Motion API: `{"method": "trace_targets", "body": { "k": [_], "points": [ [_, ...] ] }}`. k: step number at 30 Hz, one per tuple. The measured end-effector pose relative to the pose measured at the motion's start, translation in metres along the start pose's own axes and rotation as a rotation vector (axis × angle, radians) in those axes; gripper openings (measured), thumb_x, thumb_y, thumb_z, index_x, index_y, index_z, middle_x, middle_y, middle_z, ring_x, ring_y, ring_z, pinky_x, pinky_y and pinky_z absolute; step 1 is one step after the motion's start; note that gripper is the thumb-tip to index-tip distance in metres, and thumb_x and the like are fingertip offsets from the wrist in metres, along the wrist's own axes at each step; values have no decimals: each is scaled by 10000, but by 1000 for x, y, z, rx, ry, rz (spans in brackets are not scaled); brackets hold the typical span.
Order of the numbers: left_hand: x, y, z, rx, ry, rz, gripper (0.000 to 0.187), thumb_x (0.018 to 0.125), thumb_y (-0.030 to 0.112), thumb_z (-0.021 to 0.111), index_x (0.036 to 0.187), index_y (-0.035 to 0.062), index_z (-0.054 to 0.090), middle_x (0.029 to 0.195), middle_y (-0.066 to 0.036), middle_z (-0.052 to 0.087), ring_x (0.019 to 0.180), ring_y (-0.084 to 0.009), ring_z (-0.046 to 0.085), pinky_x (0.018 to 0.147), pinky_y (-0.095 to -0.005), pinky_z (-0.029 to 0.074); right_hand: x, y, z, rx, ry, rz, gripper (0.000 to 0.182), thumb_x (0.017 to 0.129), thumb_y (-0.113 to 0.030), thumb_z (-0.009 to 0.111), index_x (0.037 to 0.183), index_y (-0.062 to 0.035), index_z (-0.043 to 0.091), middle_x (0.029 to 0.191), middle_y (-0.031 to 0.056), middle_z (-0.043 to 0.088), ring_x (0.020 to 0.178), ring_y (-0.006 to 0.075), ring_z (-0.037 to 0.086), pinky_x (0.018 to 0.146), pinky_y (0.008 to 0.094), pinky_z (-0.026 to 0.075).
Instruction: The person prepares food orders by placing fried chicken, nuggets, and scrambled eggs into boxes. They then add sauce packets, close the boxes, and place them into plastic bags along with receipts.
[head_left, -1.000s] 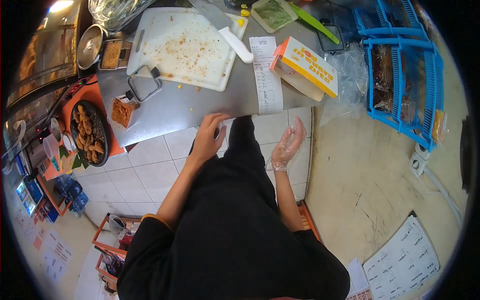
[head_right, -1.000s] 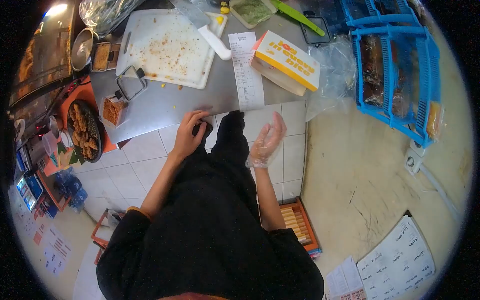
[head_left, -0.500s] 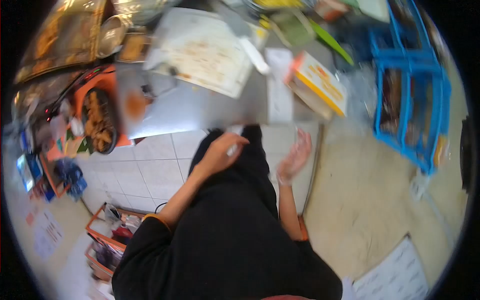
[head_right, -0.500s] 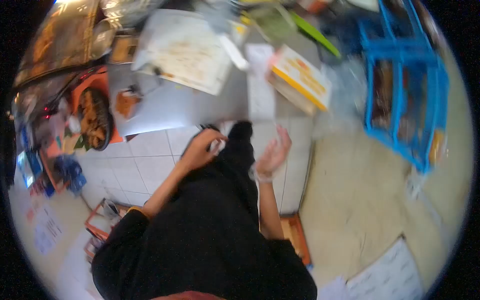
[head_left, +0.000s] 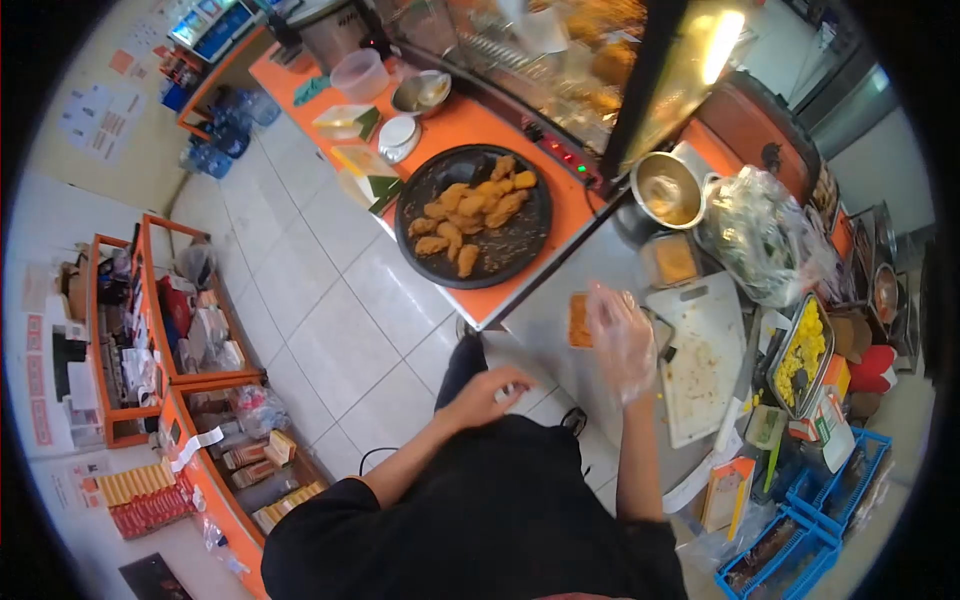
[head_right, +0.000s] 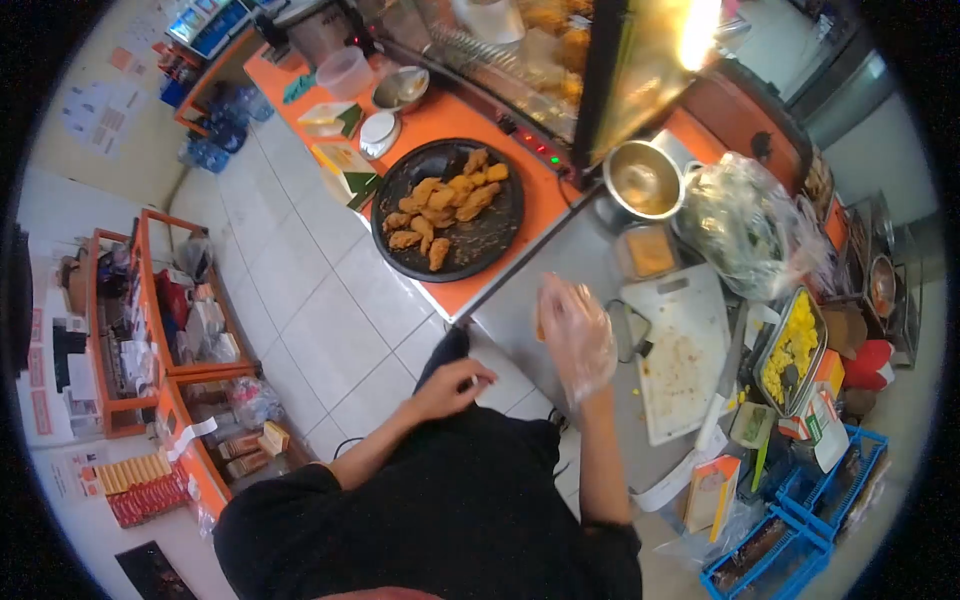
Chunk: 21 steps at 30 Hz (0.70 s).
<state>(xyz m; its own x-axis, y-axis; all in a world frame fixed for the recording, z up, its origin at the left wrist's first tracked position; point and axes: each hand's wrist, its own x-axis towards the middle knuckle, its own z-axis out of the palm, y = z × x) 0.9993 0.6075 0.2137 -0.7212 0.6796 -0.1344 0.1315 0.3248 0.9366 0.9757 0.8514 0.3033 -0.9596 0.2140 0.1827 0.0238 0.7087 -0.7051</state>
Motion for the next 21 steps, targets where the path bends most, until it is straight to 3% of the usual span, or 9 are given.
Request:
{"method": "trace_targets", "body": {
  "k": [3,5,6,8,10,13,16,17,21],
  "points": [
    [-7,-57,-96,14,194,-113,143,912,39,601,1036,42,672,967,-92,670,847,-206,642,718,-300,498,84,9,104,-185,-103,-102,285,870,-108,656,1154,-85,648,923,142,627,845,327,643,744,415,535],
    [-18,-91,-156,53,350,-119,126,921,45,603,1027,41,672,937,-87,668,805,-198,636,686,-293,489,134,52,167,-183,-97,-163,336,850,-102,669,1185,-102,639,1000,141,630,943,334,628,799,410,535],
    [-25,-107,-182,58,441,-112,123,925,39,597,1023,36,671,921,-88,667,793,-195,631,678,-288,482,165,78,201,-35,-56,-157,370,839,-97,678,1205,-115,633,1030,142,627,988,334,615,828,410,528],
    [-45,-133,-230,110,436,-224,123,936,32,584,1021,32,673,912,-93,672,794,-192,635,662,-291,479,204,88,222,12,-115,-217,410,840,-119,685,1244,-137,616,1085,138,623,1047,329,601,872,416,514],
    [-62,-143,-265,99,430,-311,125,936,29,583,1021,33,674,918,-97,674,797,-192,637,651,-294,479,237,41,214,-171,-325,-345,424,863,-175,680,1278,-156,595,1136,128,621,1074,319,597,903,428,503],
    [-74,-157,-291,81,414,-394,124,936,29,581,1020,33,673,917,-105,674,806,-196,642,639,-297,479,228,-18,229,-375,-558,-369,483,900,-325,651,1360,-218,548,1166,80,636,1090,292,596,971,393,482],
    [-72,-167,-306,40,331,-412,128,946,41,578,1035,31,669,928,-104,678,855,-190,660,659,-288,473,208,-13,249,-582,-448,-507,495,884,-357,662,1349,-223,561,1165,67,640,1071,289,607,944,414,496],
    [-68,-169,-308,22,297,-410,131,952,46,576,1044,30,668,934,-102,681,877,-186,668,671,-283,471,202,0,254,-600,-377,-549,496,856,-328,704,1322,-203,590,1155,72,630,999,274,632,853,405,539],
    [-44,-166,-323,17,288,-368,129,945,38,570,1028,27,668,914,-117,674,840,-224,660,646,-304,482,182,-16,247,-313,-271,-312,510,846,-231,736,1328,-170,579,1135,90,615,980,270,632,830,376,544]
  ]
}}
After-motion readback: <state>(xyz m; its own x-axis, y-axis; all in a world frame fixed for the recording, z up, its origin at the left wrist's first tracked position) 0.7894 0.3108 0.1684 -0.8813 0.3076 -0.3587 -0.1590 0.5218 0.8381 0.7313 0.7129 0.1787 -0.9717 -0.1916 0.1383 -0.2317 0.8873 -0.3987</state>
